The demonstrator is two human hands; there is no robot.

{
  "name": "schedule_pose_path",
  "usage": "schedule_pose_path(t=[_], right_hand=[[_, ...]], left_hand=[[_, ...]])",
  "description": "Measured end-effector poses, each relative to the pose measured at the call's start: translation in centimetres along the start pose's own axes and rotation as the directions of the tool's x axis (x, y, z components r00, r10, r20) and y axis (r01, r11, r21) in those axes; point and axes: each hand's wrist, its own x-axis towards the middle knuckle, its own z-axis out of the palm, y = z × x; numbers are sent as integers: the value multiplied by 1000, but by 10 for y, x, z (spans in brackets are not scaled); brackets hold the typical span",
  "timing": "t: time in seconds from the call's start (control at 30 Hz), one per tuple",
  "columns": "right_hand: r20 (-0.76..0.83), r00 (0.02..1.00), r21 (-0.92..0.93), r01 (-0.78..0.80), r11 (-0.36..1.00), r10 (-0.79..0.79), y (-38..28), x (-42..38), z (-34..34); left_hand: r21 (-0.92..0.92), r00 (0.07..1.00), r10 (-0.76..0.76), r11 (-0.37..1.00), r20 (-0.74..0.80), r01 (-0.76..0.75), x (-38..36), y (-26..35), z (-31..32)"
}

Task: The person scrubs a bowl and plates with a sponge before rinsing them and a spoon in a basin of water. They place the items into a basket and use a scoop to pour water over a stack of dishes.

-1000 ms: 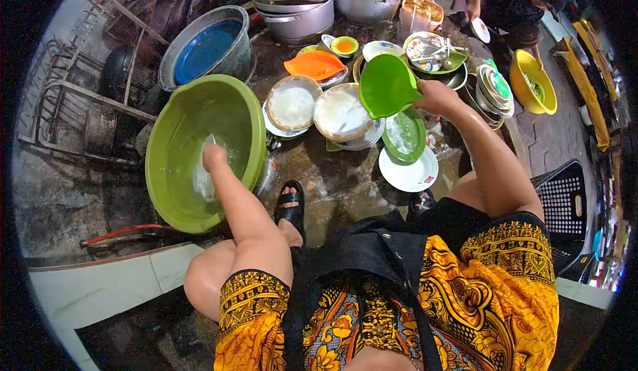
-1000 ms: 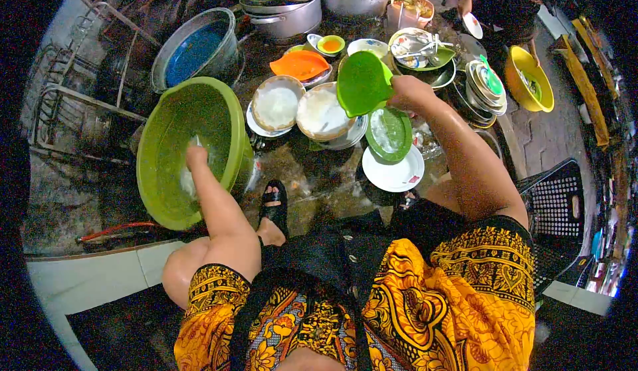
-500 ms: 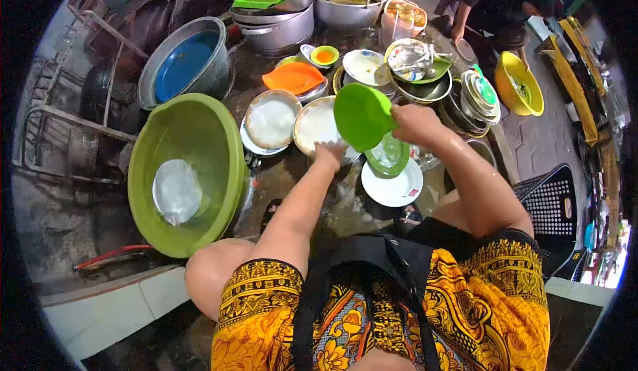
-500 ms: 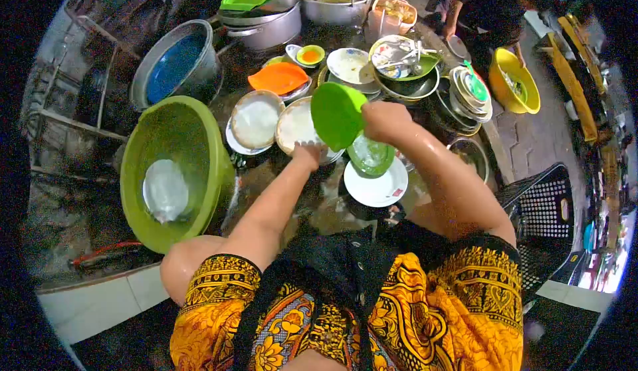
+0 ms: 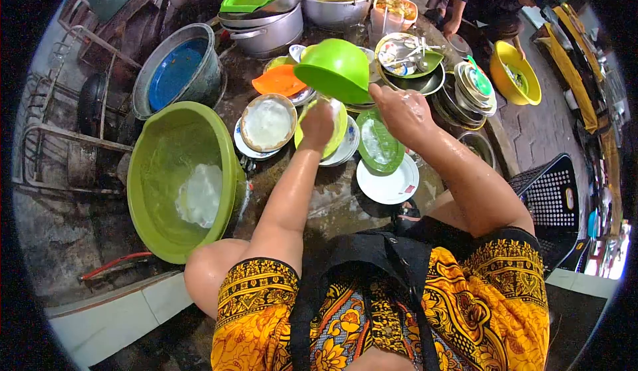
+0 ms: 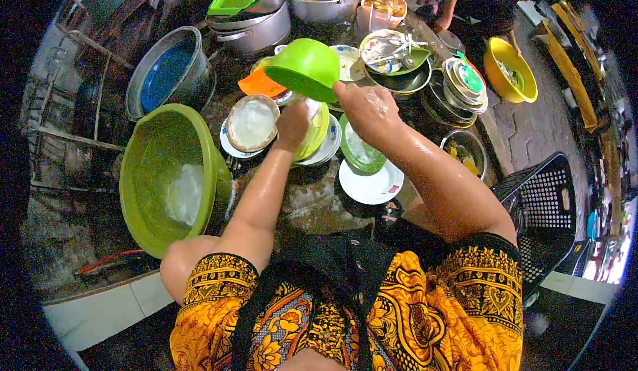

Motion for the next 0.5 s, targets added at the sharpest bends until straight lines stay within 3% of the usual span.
schedule_pose_path(t=[0.1, 0.17, 0.2, 0.27, 0.3, 0.33, 0.4, 0.5], right_hand=[[-47, 999, -34, -11, 999, 9, 0, 7, -1], [-159, 987, -44, -7, 999, 0, 5, 14, 8], [-88, 994, -10, -72, 997, 71, 5, 16, 5], [28, 979, 130, -203, 971, 201, 9, 22, 11], [80, 954, 210, -301, 930, 291, 11, 26, 17], [-52, 979, 164, -186, 969, 196, 12, 26, 22], [5, 963, 337, -256, 906, 270, 5, 31, 27], [-53, 960, 358, -240, 903, 276, -13, 46, 53]], left_hand=[[-121, 997, -15, 993, -77, 6, 22, -32, -12], [-512, 976, -205, 848, -71, 140, 26, -48, -38], [-508, 973, -214, 849, -83, 143, 25, -52, -55], [-769, 904, -428, 582, -12, 265, 21, -59, -95], [-822, 897, -440, 526, -45, 217, 17, -70, -112], [-868, 889, -451, 469, -76, 163, 13, -77, -134], [-853, 834, -509, 514, -213, 96, 4, -84, -188], [-632, 728, -522, 759, -445, 159, -17, -108, -260]])
